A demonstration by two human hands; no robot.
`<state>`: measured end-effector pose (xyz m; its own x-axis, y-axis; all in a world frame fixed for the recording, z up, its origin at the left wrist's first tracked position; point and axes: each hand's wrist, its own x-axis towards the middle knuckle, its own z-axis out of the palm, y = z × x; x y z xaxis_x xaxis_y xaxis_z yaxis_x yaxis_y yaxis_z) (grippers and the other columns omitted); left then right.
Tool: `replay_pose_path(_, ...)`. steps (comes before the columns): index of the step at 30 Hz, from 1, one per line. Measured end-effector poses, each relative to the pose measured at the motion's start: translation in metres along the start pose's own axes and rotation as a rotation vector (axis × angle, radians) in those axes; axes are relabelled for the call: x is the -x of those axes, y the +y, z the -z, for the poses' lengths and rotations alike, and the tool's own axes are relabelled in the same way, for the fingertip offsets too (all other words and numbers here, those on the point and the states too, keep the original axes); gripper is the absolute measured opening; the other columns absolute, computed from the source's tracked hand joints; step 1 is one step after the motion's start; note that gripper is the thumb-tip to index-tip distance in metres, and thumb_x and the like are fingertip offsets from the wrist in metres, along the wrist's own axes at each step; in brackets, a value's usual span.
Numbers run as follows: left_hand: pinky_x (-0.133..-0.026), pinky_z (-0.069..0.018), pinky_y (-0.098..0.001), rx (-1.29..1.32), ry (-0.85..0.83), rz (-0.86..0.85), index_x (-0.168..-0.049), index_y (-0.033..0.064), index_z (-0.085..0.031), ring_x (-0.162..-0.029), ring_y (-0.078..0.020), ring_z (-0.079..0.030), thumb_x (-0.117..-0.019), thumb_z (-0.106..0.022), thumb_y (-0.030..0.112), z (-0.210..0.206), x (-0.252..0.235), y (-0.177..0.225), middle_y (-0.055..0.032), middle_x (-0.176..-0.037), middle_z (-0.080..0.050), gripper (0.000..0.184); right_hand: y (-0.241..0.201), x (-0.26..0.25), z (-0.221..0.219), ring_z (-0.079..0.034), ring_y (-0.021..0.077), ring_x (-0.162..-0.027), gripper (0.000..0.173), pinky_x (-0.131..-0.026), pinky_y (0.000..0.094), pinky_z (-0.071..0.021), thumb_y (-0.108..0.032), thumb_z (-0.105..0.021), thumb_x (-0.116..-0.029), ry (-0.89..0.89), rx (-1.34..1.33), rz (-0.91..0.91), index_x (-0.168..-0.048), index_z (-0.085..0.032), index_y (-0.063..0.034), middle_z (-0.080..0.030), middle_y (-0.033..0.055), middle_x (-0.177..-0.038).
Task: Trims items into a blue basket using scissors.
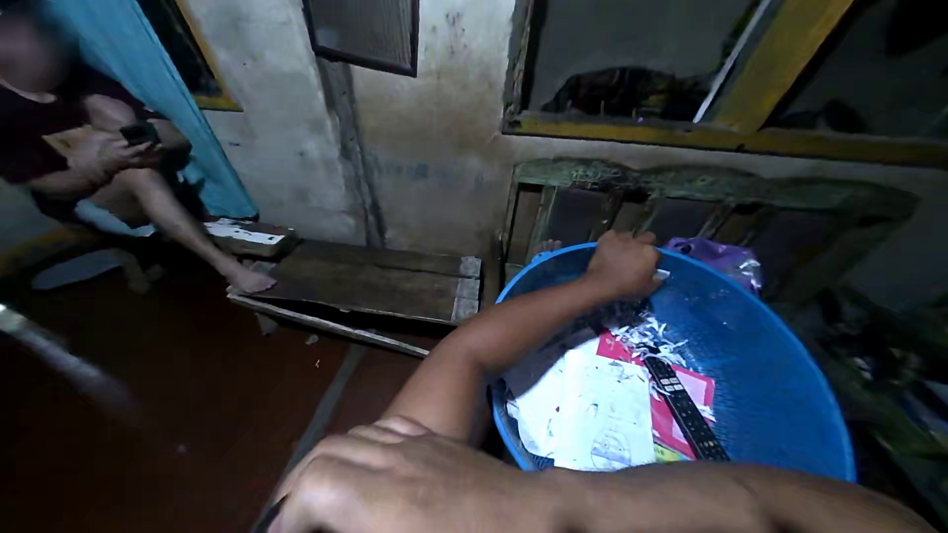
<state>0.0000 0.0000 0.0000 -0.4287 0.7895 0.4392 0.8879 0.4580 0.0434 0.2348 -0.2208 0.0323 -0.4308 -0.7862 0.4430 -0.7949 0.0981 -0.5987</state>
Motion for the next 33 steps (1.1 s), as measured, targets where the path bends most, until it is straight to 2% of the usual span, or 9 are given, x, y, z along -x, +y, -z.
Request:
replay_pose_path(3, -0.096, -0.0482, -0.0532, 0.030, -0.010, 0.001, -0.108, 0.0186, -0.076, -0.115, -0.0234, -0.061, -0.0948, -0.064, 0.043, -0.003, -0.007, -0.004, -0.0009, -0.125, -0.067, 0.030, 0.024, 0.014, 0.019, -0.060, 0.0218, -0.123, 0.059, -0.103, 0.0471, -0.0520, -0.048, -0.079, -0.0832, -0.052, -0.076, 0.004, -0.122, -0.063, -0.0072, -0.065, 0.0089, -0.128)
replay_pose_path(5, -0.098, -0.0474, -0.0533, 0.058, -0.007, 0.007, -0.110, 0.0167, -0.075, -0.118, -0.0237, -0.060, -0.0949, -0.064, 0.041, -0.003, -0.006, -0.006, -0.0016, -0.127, -0.067, 0.030, 0.030, 0.026, 0.033, -0.060, 0.0226, -0.122, 0.059, -0.104, 0.0417, -0.0531, -0.037, -0.087, -0.0794, -0.035, -0.120, -0.019, -0.119, -0.061, -0.0026, -0.062, 0.0128, -0.131)
replay_pose_path(9, -0.099, -0.0465, -0.0531, 0.091, -0.007, 0.010, -0.109, 0.0153, -0.075, -0.117, -0.0244, -0.060, -0.0944, -0.065, 0.038, 0.001, -0.004, -0.005, -0.0015, -0.127, -0.067, 0.029, 0.036, 0.050, 0.051, -0.059, 0.0204, -0.123, 0.054, -0.105, 0.0399, -0.0511, -0.042, -0.084, -0.0824, -0.002, -0.009, -0.091, -0.114, -0.062, -0.0046, -0.061, 0.0111, -0.132)
replay_pose_path(12, -0.098, -0.0464, -0.0519, 0.098, -0.004, 0.002, -0.109, 0.0166, -0.075, -0.116, -0.0229, -0.060, -0.0938, -0.065, 0.038, 0.001, -0.003, -0.006, -0.0001, -0.125, -0.068, 0.028, 0.043, 0.076, 0.070, -0.057, 0.0148, -0.127, 0.045, -0.104, 0.0383, -0.0522, -0.040, -0.084, -0.0804, 0.059, 0.181, -0.237, -0.112, -0.065, -0.0135, -0.060, 0.0029, -0.136)
replay_pose_path(17, -0.098, -0.0460, -0.0547, 0.234, -0.021, -0.032, -0.111, 0.0204, -0.075, -0.116, -0.0203, -0.061, -0.0941, -0.066, 0.041, 0.014, -0.009, -0.009, 0.0017, -0.120, -0.070, 0.028, 0.071, 0.150, 0.107, -0.068, 0.0205, -0.105, 0.044, -0.088, 0.0386, -0.0621, -0.040, -0.081, -0.0855, 0.503, 0.225, -0.422, -0.116, -0.069, -0.0105, -0.068, 0.0055, -0.120)
replay_pose_path(22, -0.111, -0.0400, -0.0507, 0.389, 0.135, -0.212, -0.101, 0.0142, -0.077, -0.131, -0.0197, -0.054, -0.0953, -0.066, 0.031, 0.028, -0.005, 0.006, -0.0008, -0.133, -0.066, 0.020, 0.067, 0.228, 0.123, -0.068, 0.0099, -0.095, 0.029, -0.082, 0.0278, -0.0604, -0.032, -0.071, -0.0933, 0.764, 0.378, -0.488, -0.112, -0.065, -0.0113, -0.070, -0.0016, -0.107)
replay_pose_path(25, -0.099, -0.0499, -0.0450, 0.484, 0.082, -0.281, -0.097, 0.0080, -0.075, -0.117, -0.0197, -0.062, -0.0953, -0.068, 0.027, 0.035, -0.003, 0.010, -0.0054, -0.118, -0.071, 0.020, 0.078, 0.262, 0.111, -0.068, 0.0074, -0.086, 0.015, -0.077, 0.0259, -0.0613, -0.016, -0.063, -0.0965, 0.916, 0.387, -0.572, -0.106, -0.061, -0.0047, -0.069, -0.0010, -0.100)
replay_pose_path(29, -0.075, -0.0520, -0.0401, 0.653, -0.075, -0.288, -0.094, 0.0032, -0.071, -0.085, -0.0179, -0.064, -0.0953, -0.071, 0.021, 0.051, 0.003, 0.010, -0.0072, -0.088, -0.068, 0.018, 0.082, 0.284, 0.092, -0.067, 0.0049, -0.076, 0.017, -0.069, 0.0240, -0.0591, -0.016, -0.066, -0.0950, 0.930, 0.415, -0.824, -0.105, -0.062, -0.0022, -0.070, 0.0013, -0.092)
replay_pose_path(33, -0.080, -0.0535, -0.0406, 0.624, -0.026, -0.296, -0.097, 0.0035, -0.072, -0.091, -0.0180, -0.065, -0.0959, -0.070, 0.021, 0.046, 0.015, 0.008, -0.0075, -0.094, -0.070, 0.017, 0.076, 0.307, 0.076, -0.064, 0.0116, -0.073, 0.030, -0.066, 0.0305, -0.0574, -0.024, -0.075, -0.0908, 0.855, 0.510, -1.019, -0.106, -0.065, -0.0004, -0.067, 0.0085, -0.090)
